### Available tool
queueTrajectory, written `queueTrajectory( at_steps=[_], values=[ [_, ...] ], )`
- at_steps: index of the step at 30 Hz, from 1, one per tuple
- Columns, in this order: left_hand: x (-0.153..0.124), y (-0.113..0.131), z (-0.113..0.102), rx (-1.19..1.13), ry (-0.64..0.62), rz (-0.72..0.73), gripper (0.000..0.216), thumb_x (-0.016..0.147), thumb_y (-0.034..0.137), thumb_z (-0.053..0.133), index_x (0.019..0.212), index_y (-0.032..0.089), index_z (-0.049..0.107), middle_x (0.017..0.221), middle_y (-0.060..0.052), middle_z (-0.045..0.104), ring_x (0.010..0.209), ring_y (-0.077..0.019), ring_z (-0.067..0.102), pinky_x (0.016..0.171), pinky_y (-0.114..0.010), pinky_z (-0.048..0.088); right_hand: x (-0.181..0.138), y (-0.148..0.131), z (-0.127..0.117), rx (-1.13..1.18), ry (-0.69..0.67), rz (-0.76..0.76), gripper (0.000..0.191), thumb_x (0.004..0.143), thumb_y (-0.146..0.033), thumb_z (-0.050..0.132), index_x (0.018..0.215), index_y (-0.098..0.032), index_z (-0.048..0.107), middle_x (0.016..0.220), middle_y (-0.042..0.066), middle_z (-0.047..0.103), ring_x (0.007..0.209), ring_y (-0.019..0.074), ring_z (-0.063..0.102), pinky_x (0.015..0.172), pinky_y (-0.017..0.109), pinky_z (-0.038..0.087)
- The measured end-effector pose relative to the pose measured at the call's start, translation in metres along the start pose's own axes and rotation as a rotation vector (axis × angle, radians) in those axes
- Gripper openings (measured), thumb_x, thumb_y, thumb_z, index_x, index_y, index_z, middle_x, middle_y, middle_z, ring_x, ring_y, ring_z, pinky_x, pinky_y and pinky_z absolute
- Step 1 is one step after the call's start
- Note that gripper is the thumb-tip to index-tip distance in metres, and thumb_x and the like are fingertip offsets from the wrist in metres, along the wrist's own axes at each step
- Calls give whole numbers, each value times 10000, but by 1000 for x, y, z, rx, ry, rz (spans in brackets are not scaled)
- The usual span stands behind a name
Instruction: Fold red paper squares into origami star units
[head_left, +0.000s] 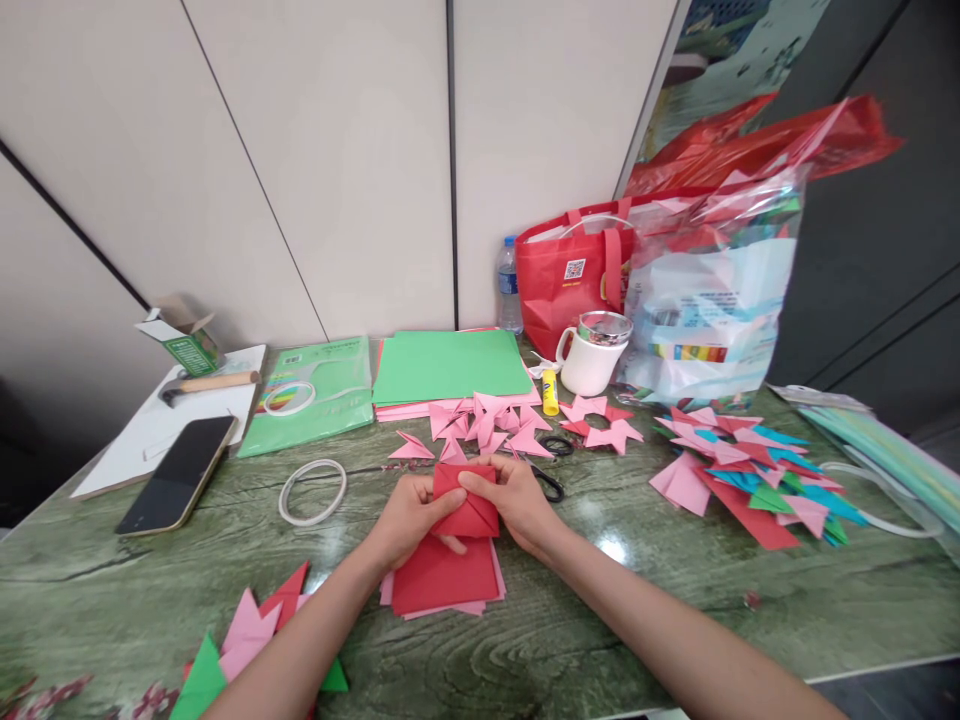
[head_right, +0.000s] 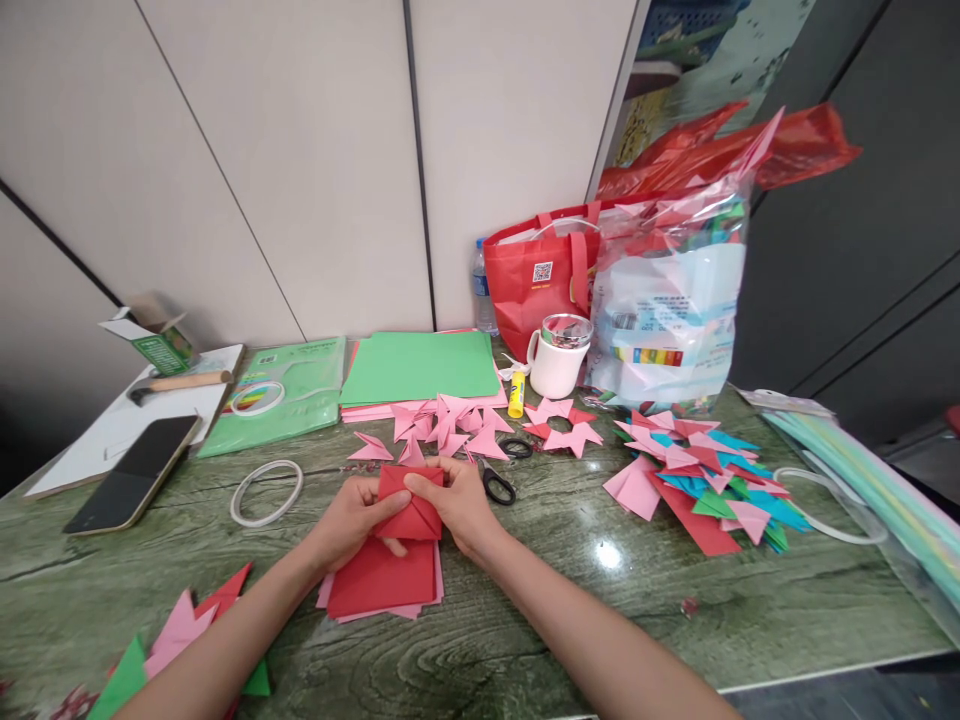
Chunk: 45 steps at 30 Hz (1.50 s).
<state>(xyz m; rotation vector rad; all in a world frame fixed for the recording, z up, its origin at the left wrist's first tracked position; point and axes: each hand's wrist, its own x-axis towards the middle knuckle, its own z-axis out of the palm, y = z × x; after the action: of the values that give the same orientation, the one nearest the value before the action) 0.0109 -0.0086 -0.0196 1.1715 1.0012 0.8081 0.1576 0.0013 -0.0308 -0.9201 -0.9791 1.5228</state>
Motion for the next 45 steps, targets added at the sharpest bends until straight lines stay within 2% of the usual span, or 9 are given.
queueTrajectory(
  at_steps=[5,12,20,27,32,35,39,42,45],
  values=[
    [1,0,-2,-21,40,38,318,677,364,680,568,75,603,487,-40,637,355,-148,589,322,-169,381,1,-2,0,26,2,19,259,569,-362,761,676,-151,653,617,-9,616,541,108,497,547,238,377],
    [2,3,-1,-105,122,50,285,638,344,710,606,68,646,518,-41,651,338,-143,572,294,-202,431,5,-5,0,177,39,70,311,550,-419,767,628,-152,627,580,-17,597,514,100,476,534,236,361],
    [1,-1,-1,-36,94,74,319,674,351,683,527,80,602,483,-38,637,334,-147,579,291,-173,381,3,-8,1,200,35,127,338,541,-416,772,562,-135,586,508,-30,540,460,68,395,485,210,303],
    [2,1,-3,7,87,72,316,684,353,676,528,89,598,455,-30,629,324,-133,566,309,-168,369,4,-7,1,97,80,25,266,527,-346,786,649,-156,648,615,-12,618,547,100,493,559,234,369],
    [-1,5,-1,24,36,58,347,679,363,677,486,90,586,417,-25,607,308,-110,537,317,-165,364,5,-7,-2,147,95,47,272,473,-299,811,678,-172,685,600,-12,623,558,104,505,589,245,387],
    [-1,6,-1,29,24,60,369,678,384,671,471,95,573,397,-24,593,289,-107,516,301,-166,339,5,-9,-3,137,51,60,279,497,-313,797,724,-182,700,632,-4,639,588,117,522,611,255,398],
    [-2,4,-2,44,-9,40,384,676,413,662,474,98,574,371,-29,582,282,-108,506,302,-164,317,2,-11,-2,-37,-78,-8,245,610,-377,724,756,-181,707,759,22,672,682,149,549,668,273,408],
    [-3,3,-3,112,-62,-1,378,681,423,651,487,105,586,400,-41,605,302,-120,526,307,-168,305,0,-12,0,-95,-118,20,234,634,-411,693,655,-178,688,654,-3,638,598,129,508,600,256,384],
    [-4,3,-2,189,-78,-16,387,694,431,633,475,116,581,388,-32,598,301,-118,520,307,-171,291,-2,-11,2,-31,-98,67,239,578,-391,729,560,-166,651,560,-23,584,519,103,453,555,243,349]
  ],
)
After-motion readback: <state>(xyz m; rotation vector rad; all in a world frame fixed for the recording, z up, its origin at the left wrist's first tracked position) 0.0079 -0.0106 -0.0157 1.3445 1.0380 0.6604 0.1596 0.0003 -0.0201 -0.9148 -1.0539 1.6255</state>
